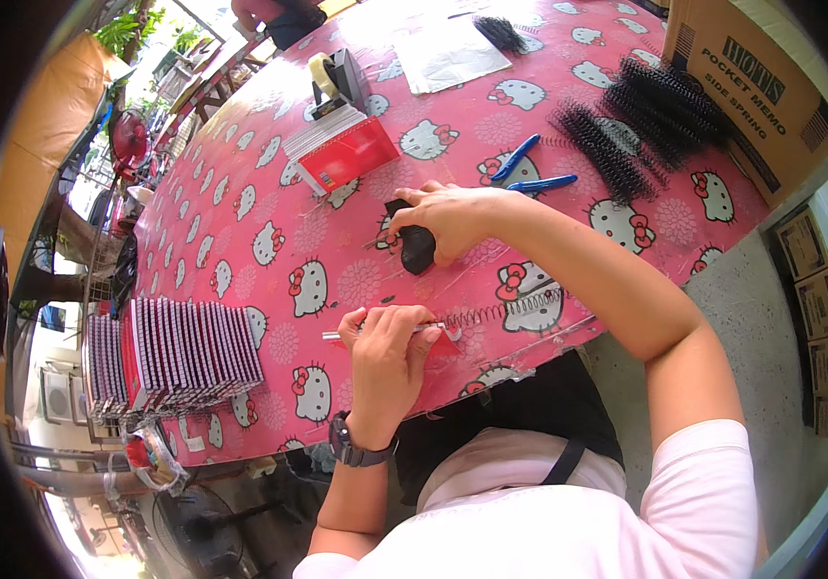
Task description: The person assembles small red notebooks by inserting spiral bindings into the covers. They repeatedly pick up a notebook, insert a black spiral, and place the finished unit into a growing stack on the table.
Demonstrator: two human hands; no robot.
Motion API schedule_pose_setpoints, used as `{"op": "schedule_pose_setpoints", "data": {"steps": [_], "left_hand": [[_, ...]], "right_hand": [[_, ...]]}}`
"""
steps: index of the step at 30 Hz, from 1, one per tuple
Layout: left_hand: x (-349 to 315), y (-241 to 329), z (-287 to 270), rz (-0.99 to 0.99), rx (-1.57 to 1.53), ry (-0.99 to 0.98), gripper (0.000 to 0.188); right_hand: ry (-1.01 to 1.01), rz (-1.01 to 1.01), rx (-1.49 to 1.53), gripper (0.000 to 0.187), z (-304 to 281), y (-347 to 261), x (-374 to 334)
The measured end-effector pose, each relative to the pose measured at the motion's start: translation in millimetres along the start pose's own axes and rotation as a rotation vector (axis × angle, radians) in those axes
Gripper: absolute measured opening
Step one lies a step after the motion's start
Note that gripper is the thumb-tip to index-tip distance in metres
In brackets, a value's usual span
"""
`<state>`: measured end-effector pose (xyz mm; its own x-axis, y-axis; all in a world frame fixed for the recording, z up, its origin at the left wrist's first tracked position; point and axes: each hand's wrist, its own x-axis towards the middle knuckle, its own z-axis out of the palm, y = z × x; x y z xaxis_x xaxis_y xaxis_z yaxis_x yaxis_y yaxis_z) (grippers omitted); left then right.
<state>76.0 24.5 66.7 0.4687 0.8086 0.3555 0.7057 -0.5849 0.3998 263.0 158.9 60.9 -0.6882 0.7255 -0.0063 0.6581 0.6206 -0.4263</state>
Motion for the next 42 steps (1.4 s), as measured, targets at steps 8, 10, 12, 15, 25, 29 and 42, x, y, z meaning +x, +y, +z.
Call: {"op": "schedule_pose_setpoints", "data": {"steps": [8, 10, 12, 15, 25, 29, 42], "left_hand": [[-6.4, -23.9, -12.2, 0.044, 0.077, 0.097, 0.021], [-17.8, -27.7, -18.0, 0.038, 0.055, 0.118, 0.022], [-20.9, -24.5, -11.1, 0.045, 0.033, 0.142, 0.023], [-22.6, -23.0, -9.5, 0.054, 0.011, 0.170, 0.022], [-24.5, -26.6, -7.7, 0.051, 0.001, 0.211, 0.023], [-23.3, -28.0, -6.2, 0.025, -0.011, 0.213, 0.032], [-27.3, -34.3, 0.5, -0.023, -0.098, 0.296, 0.065]], "right_hand": [[0.088, 0.036, 0.054, 0.053, 6.2, -4.3, -9.4], [0.033, -0.032, 0.639, 0.057, 5.0, -5.5, -30.6], [-0.026, -0.126, 1.106, 0.058, 15.7, 0.6, -59.5], [-0.089, -0.297, 1.378, 0.052, 35.4, -10.8, -87.7], [0.072, -0.009, 0.997, 0.049, 28.0, -22.7, -96.5], [0.124, -0.160, 1.232, 0.053, 32.2, -26.0, -88.7], [0.078, -0.131, 1.255, 0.045, 43.7, -23.5, -74.6]]}}
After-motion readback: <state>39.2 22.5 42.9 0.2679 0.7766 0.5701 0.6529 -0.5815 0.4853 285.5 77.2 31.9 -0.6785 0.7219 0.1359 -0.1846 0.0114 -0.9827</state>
